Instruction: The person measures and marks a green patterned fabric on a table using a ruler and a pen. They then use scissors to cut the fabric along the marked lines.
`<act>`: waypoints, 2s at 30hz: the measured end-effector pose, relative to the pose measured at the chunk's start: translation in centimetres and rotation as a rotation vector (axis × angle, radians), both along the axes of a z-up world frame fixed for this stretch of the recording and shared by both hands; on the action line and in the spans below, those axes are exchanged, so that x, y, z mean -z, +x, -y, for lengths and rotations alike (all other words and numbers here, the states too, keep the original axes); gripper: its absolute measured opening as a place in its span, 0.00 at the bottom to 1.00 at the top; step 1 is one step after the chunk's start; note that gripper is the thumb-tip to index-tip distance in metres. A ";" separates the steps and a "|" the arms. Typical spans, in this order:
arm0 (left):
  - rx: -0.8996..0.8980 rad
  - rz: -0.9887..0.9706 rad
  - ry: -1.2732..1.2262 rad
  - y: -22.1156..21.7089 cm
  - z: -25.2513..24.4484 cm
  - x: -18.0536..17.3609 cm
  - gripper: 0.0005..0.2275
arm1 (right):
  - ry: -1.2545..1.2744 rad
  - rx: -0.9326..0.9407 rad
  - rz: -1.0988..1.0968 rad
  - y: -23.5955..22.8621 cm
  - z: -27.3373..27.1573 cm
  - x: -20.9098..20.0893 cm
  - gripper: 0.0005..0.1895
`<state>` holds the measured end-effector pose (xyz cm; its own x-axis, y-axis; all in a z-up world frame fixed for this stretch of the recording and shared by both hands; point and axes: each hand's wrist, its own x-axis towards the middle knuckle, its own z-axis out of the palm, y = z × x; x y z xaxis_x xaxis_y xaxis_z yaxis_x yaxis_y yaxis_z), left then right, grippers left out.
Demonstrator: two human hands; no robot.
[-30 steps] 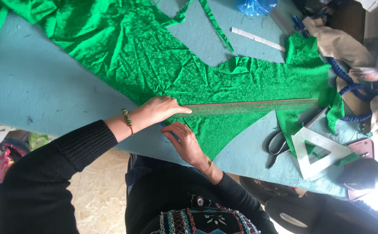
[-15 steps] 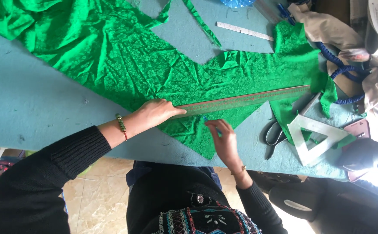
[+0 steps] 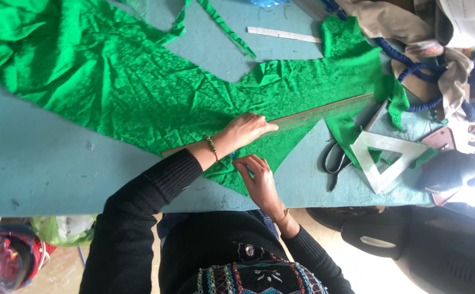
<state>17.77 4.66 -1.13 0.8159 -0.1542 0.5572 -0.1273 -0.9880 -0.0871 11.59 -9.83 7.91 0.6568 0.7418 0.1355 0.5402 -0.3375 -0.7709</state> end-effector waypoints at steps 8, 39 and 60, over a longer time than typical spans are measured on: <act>0.032 -0.306 -0.085 1.7 2.2 0.9 0.14 | -0.021 0.254 -0.106 6.2 4.8 0.5 0.06; 0.092 -0.487 -0.120 11.7 9.3 4.3 0.18 | 0.068 0.713 -0.029 18.0 11.7 2.2 0.07; 0.005 -0.335 -0.101 8.5 8.7 1.7 0.23 | -0.026 0.697 0.150 16.1 12.7 -1.2 0.12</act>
